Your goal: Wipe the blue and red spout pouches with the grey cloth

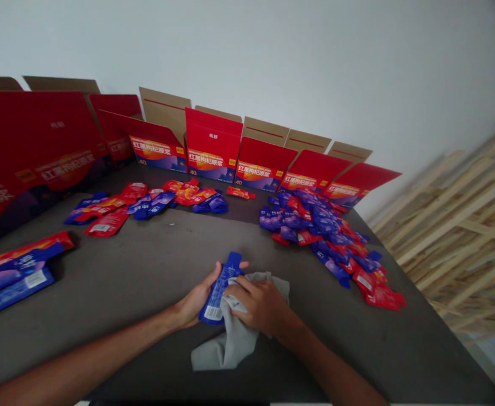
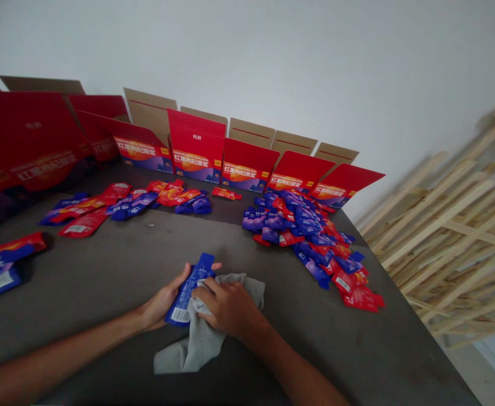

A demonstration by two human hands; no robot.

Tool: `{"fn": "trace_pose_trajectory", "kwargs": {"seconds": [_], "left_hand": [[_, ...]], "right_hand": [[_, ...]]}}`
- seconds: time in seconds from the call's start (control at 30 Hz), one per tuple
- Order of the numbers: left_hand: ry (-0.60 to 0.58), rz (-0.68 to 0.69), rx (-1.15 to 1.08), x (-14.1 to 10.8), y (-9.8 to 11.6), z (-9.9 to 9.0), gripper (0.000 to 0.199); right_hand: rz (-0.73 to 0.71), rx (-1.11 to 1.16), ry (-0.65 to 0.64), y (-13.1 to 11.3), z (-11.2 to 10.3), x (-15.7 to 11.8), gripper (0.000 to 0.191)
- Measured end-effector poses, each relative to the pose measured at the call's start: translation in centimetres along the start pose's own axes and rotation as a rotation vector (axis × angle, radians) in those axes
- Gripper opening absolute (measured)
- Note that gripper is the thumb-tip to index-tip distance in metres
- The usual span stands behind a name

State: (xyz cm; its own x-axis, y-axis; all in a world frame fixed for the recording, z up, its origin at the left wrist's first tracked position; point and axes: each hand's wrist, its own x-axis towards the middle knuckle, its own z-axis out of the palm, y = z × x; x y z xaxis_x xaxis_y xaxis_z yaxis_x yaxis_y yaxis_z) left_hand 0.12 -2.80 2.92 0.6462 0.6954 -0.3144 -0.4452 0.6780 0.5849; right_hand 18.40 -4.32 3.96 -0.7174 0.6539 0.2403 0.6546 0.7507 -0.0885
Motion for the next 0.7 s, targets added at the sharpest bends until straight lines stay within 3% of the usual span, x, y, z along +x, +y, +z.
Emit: {"fn": "trace_pose_trajectory", "kwargs": {"seconds": [0.17, 0.27, 0.57, 0.7], "left_hand": [[0.040, 0.015, 0.048, 0.0, -0.5, 0.1, 0.069], [0.062, 0.029, 0.053, 0.0, -0.8, 0.1, 0.071], [-0.001, 0.007, 0.054, -0.1, -0.5, 0.1, 0.070], [0.003, 0.031, 0.060, -0.2, -0.7, 0.2, 0.069]], "right_hand": [[0.159, 0.021, 0.203, 0.5, 0.3, 0.0, 0.029], [0.176, 0.024, 0.234, 0.4, 0.3, -0.1, 0.029], [-0.096, 0.066, -0.048, -0.7, 0.2, 0.0, 0.033], [-0.082, 0.038, -0.032, -0.8, 0.3, -0.1, 0.034]]}}
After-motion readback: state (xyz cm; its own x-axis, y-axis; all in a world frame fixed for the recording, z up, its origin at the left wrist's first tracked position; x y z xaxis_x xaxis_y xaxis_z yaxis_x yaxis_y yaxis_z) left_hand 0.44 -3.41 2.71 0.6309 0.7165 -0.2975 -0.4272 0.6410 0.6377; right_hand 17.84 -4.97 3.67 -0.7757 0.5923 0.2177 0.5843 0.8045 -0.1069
